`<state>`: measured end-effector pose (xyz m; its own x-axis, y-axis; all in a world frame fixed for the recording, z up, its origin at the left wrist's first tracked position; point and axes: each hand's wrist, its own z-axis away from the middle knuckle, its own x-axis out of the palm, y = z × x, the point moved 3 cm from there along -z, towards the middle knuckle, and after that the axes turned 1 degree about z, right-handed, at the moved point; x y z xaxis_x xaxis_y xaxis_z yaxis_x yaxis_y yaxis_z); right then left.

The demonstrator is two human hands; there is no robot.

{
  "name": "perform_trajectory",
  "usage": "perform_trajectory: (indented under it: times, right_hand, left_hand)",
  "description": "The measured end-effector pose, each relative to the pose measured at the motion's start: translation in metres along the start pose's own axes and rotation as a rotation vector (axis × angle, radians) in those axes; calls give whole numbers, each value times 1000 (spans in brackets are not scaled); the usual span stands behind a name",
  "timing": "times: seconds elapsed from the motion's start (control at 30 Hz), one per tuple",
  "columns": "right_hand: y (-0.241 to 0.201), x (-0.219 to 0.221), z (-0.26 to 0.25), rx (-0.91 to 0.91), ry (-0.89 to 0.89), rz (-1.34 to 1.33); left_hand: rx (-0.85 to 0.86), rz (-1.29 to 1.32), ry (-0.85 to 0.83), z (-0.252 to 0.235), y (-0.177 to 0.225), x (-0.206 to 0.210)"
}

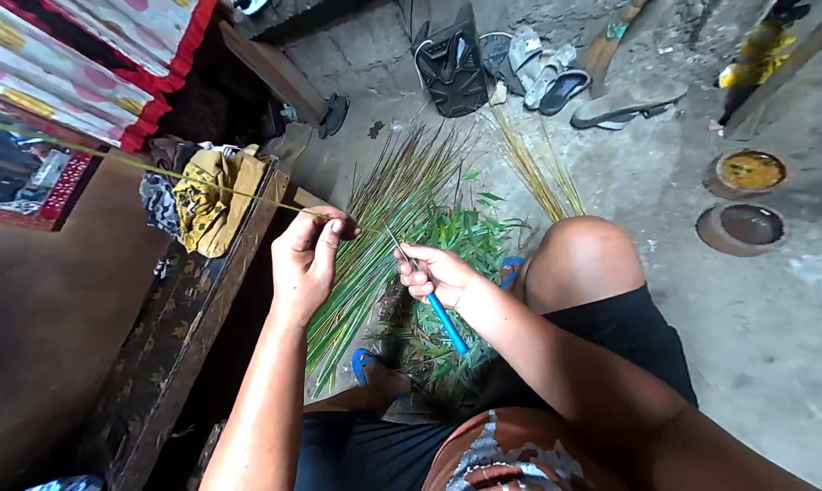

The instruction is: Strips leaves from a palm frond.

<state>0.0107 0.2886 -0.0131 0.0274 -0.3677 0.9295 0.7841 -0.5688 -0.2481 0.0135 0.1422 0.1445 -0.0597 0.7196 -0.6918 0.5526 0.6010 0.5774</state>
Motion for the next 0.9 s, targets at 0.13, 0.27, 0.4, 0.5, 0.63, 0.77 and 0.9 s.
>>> perform_trajectory:
  times: [0.13,0.27,0.4,0.5,0.63,0.77,0.9]
  right_hand:
    - [14,-46,-13,92,219,-159]
    - [21,-78,-13,-9,508,-93]
    - [-14,-39,13,-299,393,442]
    - [-31,-2,39,-424,210,793]
    - [-43,35,87,-431,3,1079]
    - [-63,30,157,-570,-70,1289]
    - [-77,-24,240,-614,145,1492]
  left_hand:
    - [33,-31,38,-2,8,-16]
    - [15,5,63,-6,15,-29]
    - [-144,51,-21,6,-1,-19]
    - [-314,313,-44,10,-7,2]
    - [-532,569,8,-7,10,31]
    - [-516,706,-38,-32,4,41]
    - [-450,685,-19,-85,-18,32]
